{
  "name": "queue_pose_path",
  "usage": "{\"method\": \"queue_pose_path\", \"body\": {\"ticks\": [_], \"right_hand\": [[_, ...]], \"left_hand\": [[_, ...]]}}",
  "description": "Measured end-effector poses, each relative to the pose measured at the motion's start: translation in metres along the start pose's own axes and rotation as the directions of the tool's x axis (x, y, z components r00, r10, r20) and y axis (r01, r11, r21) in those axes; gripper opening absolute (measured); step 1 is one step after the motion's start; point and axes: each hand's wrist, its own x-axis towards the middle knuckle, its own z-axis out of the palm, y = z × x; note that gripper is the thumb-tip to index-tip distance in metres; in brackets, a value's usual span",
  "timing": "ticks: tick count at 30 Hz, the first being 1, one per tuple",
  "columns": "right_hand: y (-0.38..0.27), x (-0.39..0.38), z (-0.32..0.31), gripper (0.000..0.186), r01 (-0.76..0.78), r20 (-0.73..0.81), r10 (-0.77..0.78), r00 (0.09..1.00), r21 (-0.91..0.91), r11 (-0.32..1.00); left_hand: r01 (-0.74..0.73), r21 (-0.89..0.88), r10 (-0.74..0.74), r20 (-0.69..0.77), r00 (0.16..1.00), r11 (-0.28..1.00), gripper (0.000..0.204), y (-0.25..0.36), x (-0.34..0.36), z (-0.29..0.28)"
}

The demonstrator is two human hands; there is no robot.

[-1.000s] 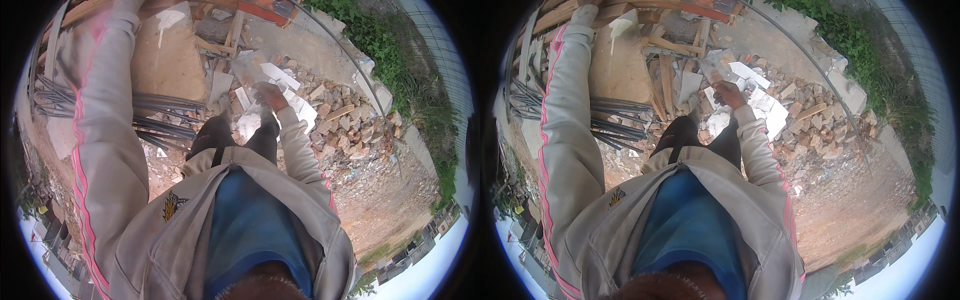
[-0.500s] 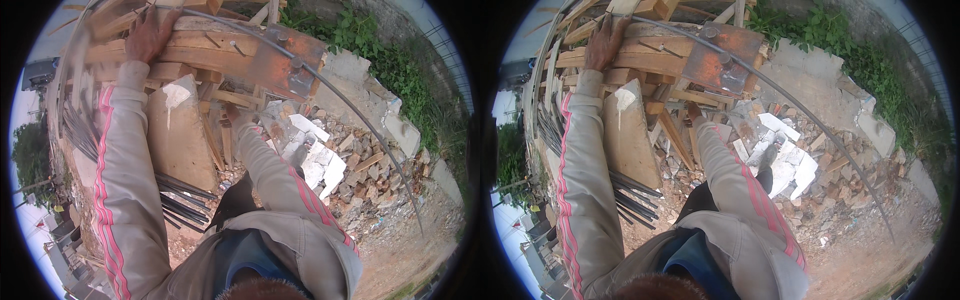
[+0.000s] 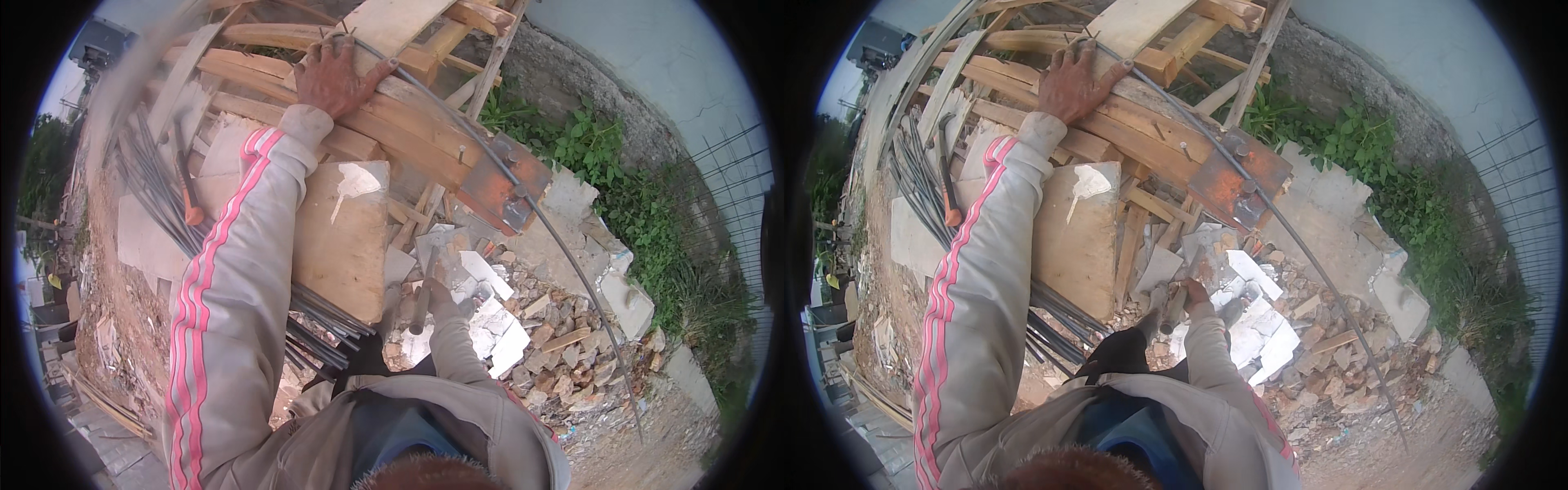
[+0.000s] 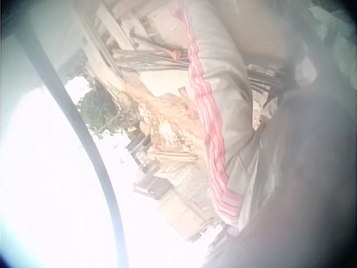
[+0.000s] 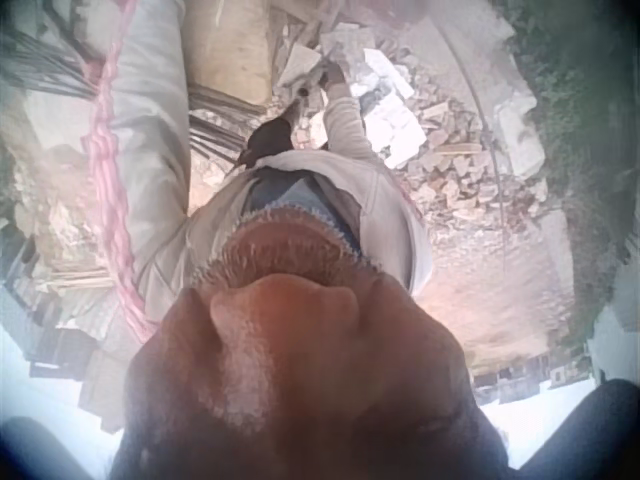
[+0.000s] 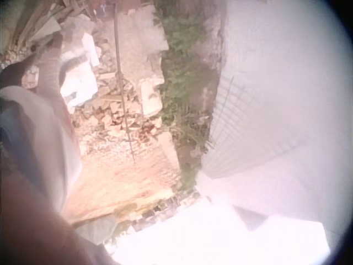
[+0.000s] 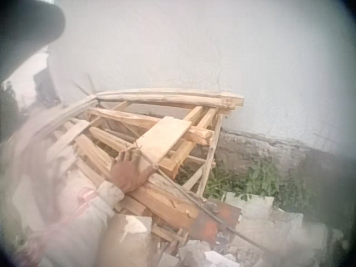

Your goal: The person repeatedly bends thin metal rods into a U-shape using a hammer and a wooden plank as a makeshift anvil. They pick up a rod, position it on the wood, and strike it with the hammer to create a bend, then place the finished piece aside.

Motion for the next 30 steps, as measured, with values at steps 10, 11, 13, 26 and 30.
{"method": "queue_pose_path", "body": {"ticks": [10, 11, 13, 26, 30], "right_hand": [[0.037, -0.106, -0.157, 0.047, -0.137, -0.265, -0.299, 0.917, -0.912, 0.386], [0.043, -0.181, -0.13, 0.045, -0.12, -0.266, -0.295, 0.918, -0.894, 0.432], [0.063, -0.305, -0.092, 0.042, -0.052, -0.234, -0.298, 0.925, -0.857, 0.513], [0.125, -0.421, -0.055, 0.038, 0.096, -0.018, -0.872, 0.488, -0.993, 0.074], [0.102, -0.511, -0.005, 0.032, 0.17, -0.016, -0.878, 0.478, -0.979, 0.11]], "left_hand": [[0.027, -0.016, -0.026, 0.078, 0.997, 1.0, 0.111, 0.021, 0.017, -0.011], [0.054, -0.009, -0.053, 0.086, 0.995, 0.998, 0.11, 0.011, 0.015, 0.0], [0.061, -0.05, -0.054, 0.126, 0.991, 0.997, 0.11, 0.01, 0.016, 0.006], [0.041, 0.022, -0.04, -0.057, 0.998, 0.999, 0.107, 0.028, 0.016, 0.001], [0.102, -0.083, -0.091, 0.129, 0.987, 0.991, 0.119, 0.044, 0.011, -0.024]]}}
